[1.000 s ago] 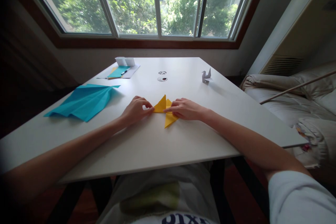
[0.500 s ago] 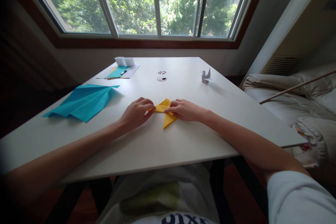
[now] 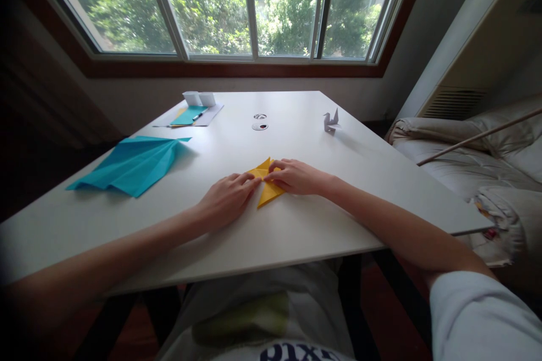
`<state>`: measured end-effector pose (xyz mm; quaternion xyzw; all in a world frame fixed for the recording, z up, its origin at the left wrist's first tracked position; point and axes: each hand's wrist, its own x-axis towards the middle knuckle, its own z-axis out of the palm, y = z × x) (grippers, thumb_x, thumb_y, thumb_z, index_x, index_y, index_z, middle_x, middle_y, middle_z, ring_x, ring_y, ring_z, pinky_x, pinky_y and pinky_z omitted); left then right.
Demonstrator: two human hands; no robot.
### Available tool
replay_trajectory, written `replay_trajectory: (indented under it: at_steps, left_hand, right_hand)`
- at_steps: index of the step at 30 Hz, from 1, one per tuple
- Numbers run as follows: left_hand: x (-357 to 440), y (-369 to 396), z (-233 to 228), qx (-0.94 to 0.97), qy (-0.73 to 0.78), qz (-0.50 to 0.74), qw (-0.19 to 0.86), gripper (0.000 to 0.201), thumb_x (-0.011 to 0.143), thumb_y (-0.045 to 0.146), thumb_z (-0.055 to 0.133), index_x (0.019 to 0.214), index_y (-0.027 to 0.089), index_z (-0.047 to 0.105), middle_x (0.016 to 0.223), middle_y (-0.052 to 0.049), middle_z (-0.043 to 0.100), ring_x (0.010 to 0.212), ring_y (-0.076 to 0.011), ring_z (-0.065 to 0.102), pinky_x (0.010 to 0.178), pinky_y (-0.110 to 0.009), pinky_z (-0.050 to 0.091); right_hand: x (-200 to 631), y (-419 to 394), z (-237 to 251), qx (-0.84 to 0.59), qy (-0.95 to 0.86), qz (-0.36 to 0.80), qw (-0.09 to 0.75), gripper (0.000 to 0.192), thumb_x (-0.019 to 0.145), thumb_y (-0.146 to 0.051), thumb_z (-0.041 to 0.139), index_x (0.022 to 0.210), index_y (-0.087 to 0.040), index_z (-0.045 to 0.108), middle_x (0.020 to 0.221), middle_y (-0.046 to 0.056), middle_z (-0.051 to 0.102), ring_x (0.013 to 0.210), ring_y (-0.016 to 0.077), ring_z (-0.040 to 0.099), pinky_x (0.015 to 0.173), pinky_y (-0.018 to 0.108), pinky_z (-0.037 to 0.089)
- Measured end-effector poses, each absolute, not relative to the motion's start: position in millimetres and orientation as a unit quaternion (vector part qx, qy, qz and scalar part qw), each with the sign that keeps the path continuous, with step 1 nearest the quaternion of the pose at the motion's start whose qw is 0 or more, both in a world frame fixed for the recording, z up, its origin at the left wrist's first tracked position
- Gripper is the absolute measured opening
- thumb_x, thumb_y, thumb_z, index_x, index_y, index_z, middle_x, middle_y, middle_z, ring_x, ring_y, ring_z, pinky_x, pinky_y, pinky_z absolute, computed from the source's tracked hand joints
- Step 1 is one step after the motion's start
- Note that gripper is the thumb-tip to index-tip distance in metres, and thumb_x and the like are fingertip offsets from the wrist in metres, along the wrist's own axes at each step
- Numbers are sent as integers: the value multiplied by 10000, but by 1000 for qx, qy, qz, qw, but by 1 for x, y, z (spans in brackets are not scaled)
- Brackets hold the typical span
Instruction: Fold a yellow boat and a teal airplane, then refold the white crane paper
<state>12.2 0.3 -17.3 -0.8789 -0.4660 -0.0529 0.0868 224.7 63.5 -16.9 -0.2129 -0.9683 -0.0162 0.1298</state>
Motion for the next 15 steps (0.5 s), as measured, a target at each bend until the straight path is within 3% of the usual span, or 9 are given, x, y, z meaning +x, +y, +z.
replay_trajectory:
  at_steps: [8, 15]
  left_hand:
    - [14, -1, -15, -879, -468, -45, 85, 304, 903, 212, 370, 1166, 212, 523, 1087, -80, 589, 960, -226, 558, 823, -355, 448]
    - [13, -1, -19, -873, -474, -54, 101, 316, 909, 206, 336, 1175, 226, 505, 1116, -94, 572, 947, -221, 562, 807, -363, 447]
  right_hand:
    - [217, 60, -17, -280, -952, -84, 92, 421, 926, -428, 301, 1223, -261, 548, 1227, 106, 521, 988, 240, 507, 856, 410, 392]
    - [218, 67, -19, -364, -928, -44, 66, 522, 909, -526, 222, 1275, -269, 492, 1277, 90, 484, 1041, 270, 467, 878, 433, 372]
